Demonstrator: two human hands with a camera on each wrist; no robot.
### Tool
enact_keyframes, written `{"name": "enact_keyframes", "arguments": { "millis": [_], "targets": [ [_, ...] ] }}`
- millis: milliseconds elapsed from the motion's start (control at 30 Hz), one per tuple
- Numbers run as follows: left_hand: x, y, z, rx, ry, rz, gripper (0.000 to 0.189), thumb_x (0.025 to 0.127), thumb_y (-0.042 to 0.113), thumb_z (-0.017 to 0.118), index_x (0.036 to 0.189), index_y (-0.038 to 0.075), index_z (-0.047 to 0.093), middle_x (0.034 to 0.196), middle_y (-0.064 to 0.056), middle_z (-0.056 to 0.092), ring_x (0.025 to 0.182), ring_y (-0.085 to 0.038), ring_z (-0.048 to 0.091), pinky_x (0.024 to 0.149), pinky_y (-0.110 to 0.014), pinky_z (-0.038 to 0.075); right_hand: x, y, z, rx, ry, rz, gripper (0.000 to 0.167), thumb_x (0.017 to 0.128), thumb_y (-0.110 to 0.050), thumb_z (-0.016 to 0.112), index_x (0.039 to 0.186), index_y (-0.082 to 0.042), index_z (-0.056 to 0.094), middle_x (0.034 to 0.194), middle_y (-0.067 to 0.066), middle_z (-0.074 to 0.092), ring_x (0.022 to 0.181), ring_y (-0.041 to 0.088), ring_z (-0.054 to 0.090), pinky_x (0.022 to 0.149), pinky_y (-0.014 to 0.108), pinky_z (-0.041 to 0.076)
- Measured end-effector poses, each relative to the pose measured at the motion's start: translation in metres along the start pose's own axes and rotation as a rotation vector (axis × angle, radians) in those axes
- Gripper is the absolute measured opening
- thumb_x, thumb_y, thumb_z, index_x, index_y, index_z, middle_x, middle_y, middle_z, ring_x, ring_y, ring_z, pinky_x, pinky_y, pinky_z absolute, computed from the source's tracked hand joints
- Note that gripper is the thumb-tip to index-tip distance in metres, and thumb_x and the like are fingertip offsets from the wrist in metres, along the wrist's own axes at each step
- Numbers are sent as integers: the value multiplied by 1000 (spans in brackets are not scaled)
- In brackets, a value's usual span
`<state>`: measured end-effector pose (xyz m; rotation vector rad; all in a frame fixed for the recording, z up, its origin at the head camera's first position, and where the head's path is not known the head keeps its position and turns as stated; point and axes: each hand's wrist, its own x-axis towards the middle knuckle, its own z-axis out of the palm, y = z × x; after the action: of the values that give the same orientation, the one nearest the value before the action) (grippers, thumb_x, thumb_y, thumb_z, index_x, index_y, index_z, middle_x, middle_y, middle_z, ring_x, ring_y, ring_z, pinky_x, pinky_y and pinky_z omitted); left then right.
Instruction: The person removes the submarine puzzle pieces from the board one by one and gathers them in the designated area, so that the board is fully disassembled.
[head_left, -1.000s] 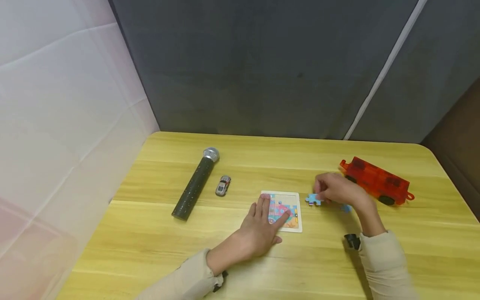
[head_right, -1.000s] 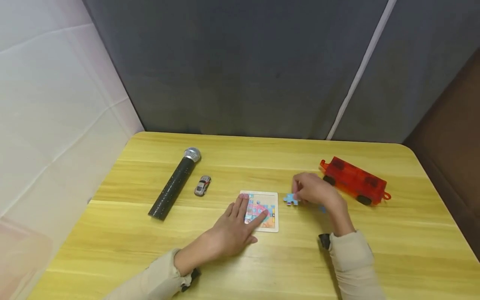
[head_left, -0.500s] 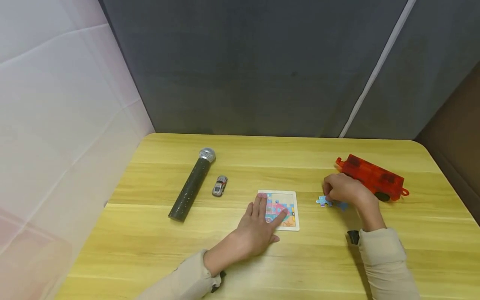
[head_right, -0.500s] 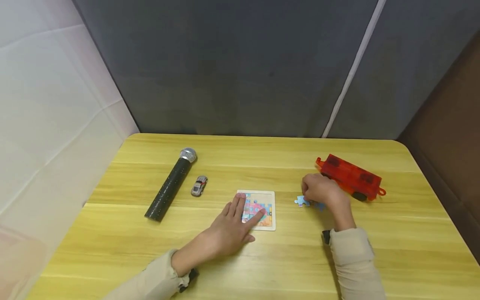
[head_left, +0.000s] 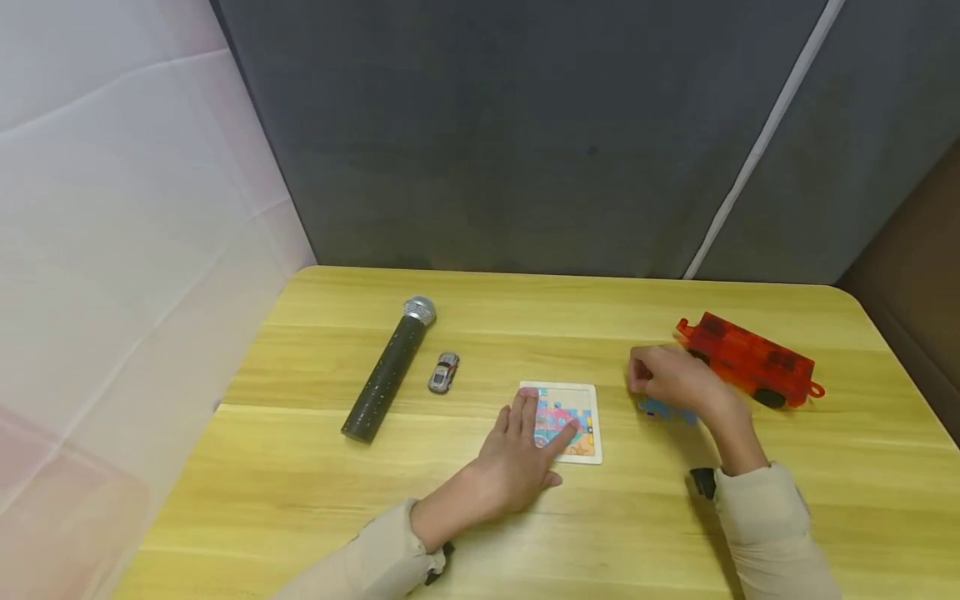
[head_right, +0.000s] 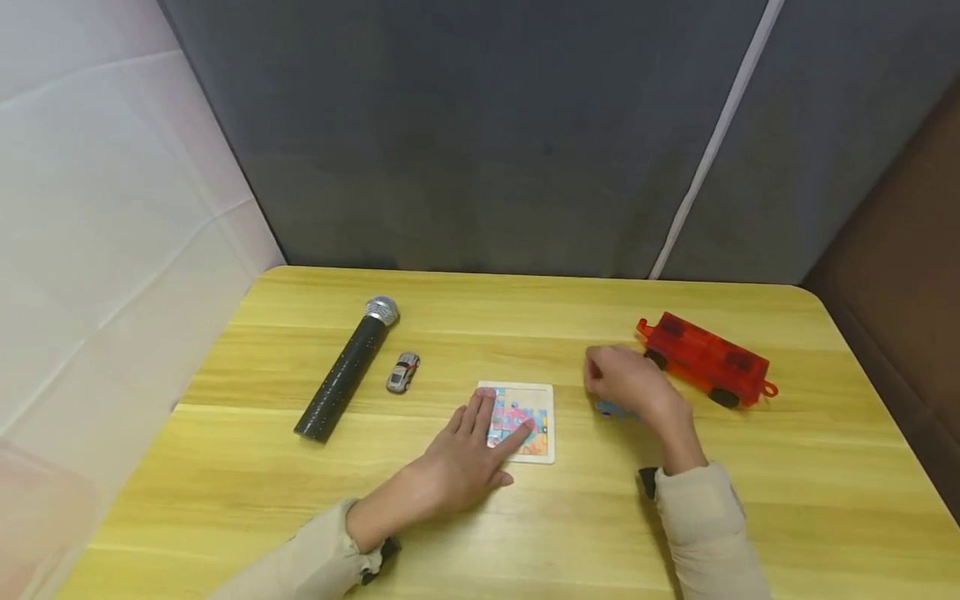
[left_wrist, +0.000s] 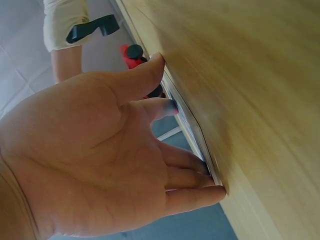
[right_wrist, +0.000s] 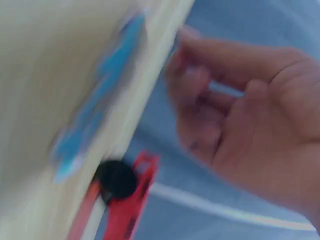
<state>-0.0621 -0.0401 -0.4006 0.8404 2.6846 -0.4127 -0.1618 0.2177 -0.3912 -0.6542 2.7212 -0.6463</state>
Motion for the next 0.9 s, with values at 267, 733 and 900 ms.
{"name": "enact_keyframes", "arguments": {
  "millis": [267,733,900],
  "targets": [
    [7,1,14,-15,24,18,71,113,61,45,176,41,20,171,-41,25,165,-52,22,130,-55,36,20,-61,34,131,-67,-275,28,107,-1,65,132,8,75,119,14,70,96,18,62,88,36,56],
    [2,2,-2,9,-41,-21,72,111,65,44,175,48,17,172,-36,30,165,-49,27,132,-54,34,21,-82,50,46,-61,-139,30,107,1,65,135,8,74,121,14,63,96,20,60,76,30,54],
    [2,0,-1,-25,-36,-30,69,111,63,46,175,47,23,173,-35,30,165,-49,28,132,-54,33,19,-90,52,15,-61,-86,36,105,4,61,139,9,71,121,14,59,86,18,53,63,24,46]
  ]
}}
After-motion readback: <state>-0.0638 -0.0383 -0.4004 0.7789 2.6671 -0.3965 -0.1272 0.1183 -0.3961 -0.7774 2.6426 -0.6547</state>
